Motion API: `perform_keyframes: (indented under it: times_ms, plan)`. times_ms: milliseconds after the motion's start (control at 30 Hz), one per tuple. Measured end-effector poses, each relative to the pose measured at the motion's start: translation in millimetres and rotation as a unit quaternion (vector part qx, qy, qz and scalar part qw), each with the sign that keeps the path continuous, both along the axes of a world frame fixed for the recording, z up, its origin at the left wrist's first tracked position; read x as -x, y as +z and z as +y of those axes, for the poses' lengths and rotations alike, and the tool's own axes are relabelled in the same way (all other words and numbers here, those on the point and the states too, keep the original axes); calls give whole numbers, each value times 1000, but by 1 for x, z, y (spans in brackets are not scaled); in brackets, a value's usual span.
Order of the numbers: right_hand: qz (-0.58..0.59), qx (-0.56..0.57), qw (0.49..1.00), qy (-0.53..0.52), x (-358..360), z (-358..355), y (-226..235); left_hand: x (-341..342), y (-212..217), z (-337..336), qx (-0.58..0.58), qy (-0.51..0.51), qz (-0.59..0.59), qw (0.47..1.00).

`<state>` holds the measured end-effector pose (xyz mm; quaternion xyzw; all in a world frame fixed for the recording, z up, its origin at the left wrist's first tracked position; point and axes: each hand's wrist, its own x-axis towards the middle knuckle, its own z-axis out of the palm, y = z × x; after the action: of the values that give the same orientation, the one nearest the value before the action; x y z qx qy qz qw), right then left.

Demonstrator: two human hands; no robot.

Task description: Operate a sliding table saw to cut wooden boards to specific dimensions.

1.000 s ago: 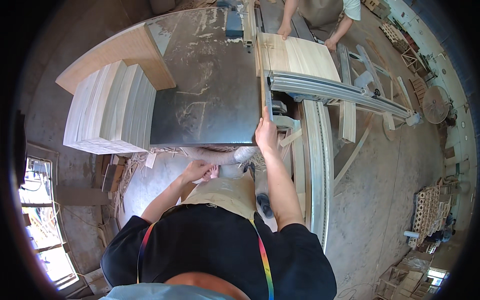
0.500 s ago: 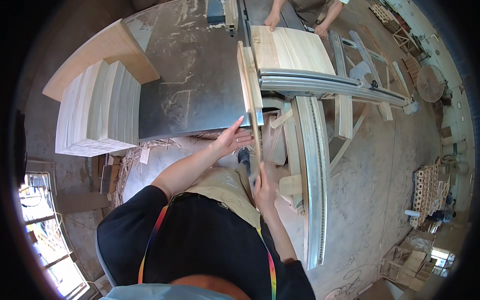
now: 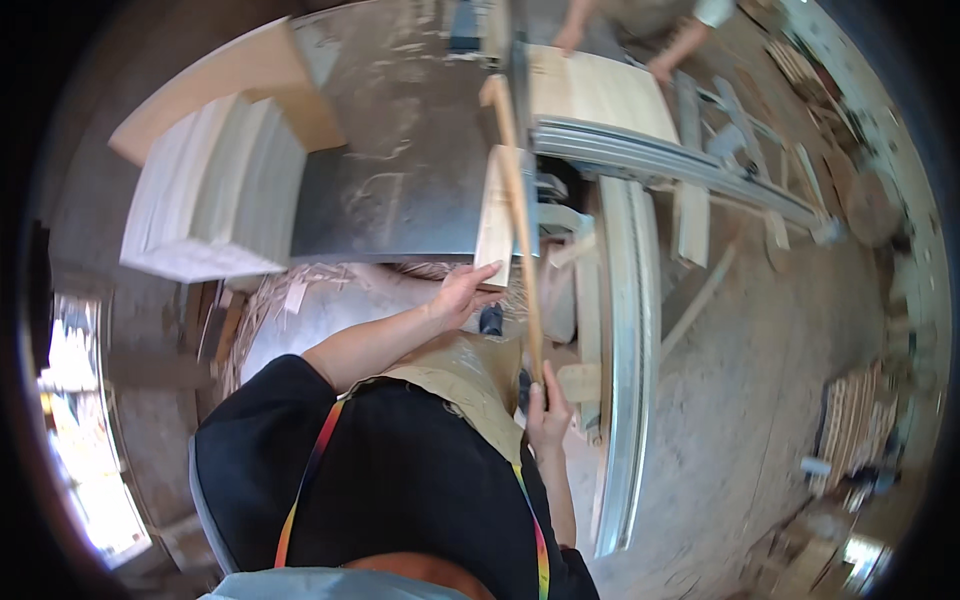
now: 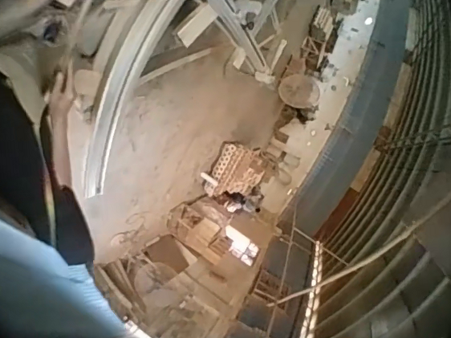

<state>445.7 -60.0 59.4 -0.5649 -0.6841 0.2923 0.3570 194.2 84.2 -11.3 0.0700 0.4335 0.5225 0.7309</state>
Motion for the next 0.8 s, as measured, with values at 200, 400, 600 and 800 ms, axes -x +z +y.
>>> perform_keyframes:
  times_ms: [200,400,600,800]
  plan:
    - [159,146,976,14,18,50,-8,73,56,-65,17,41,76,996]
    - [354,305,883,50,58,65,-23,149,116,-178,-23,89,187,978]
    - [433,389,809,82,75,49,-55,184,129,-237,-49,181,224,956]
    - [450,394,796,93,67,33,-65,204,76,-258,-27,239,185,953]
